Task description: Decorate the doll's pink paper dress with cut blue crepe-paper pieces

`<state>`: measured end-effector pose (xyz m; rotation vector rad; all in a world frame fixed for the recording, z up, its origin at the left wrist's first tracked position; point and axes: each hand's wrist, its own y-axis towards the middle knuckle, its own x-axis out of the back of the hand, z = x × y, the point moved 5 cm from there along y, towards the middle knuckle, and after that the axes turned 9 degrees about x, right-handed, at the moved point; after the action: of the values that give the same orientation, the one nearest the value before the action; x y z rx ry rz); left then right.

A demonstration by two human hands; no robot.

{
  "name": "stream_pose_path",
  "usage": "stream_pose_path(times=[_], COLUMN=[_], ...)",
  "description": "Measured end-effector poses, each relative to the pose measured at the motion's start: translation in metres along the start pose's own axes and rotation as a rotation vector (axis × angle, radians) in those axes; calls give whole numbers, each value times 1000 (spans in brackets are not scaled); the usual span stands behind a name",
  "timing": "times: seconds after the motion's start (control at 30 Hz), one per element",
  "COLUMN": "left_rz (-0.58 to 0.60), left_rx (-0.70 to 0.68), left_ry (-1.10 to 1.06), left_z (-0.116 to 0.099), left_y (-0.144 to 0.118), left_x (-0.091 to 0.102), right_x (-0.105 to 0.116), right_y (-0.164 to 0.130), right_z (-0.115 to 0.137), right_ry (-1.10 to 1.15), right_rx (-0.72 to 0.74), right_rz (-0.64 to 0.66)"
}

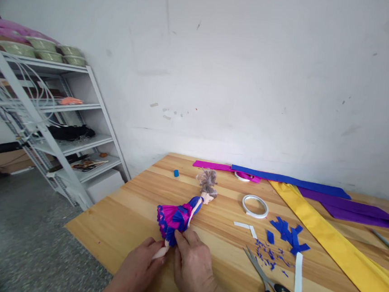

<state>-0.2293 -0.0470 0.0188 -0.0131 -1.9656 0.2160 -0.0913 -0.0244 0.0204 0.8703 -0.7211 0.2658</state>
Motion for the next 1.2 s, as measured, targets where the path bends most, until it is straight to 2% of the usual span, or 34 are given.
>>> stream_pose_path(times=[0.37, 0.57, 0.7, 0.83, 1.0, 1.2], left_rz=[23, 1, 7, 29, 48, 34], left_rx=[-53, -74, -59, -25, 12, -6], left_ry=[-26, -54, -60, -35, -10, -11], left_z=[-2, -2, -1, -1, -3, -3], left_y=[-1, 0, -2, -5, -6, -5], left_x=[2, 1, 1, 3, 4, 3], right_x=[-9, -10, 3, 25, 28, 18], right_y=[2, 2, 3, 11, 28, 38], right_z=[4, 6, 3, -13, -29, -27], right_ry=[-198, -170, -93, -4, -8, -108], right_rx=[16, 4, -27, -145, -292, -416], right_rz=[72, 102, 18, -113, 39, 133])
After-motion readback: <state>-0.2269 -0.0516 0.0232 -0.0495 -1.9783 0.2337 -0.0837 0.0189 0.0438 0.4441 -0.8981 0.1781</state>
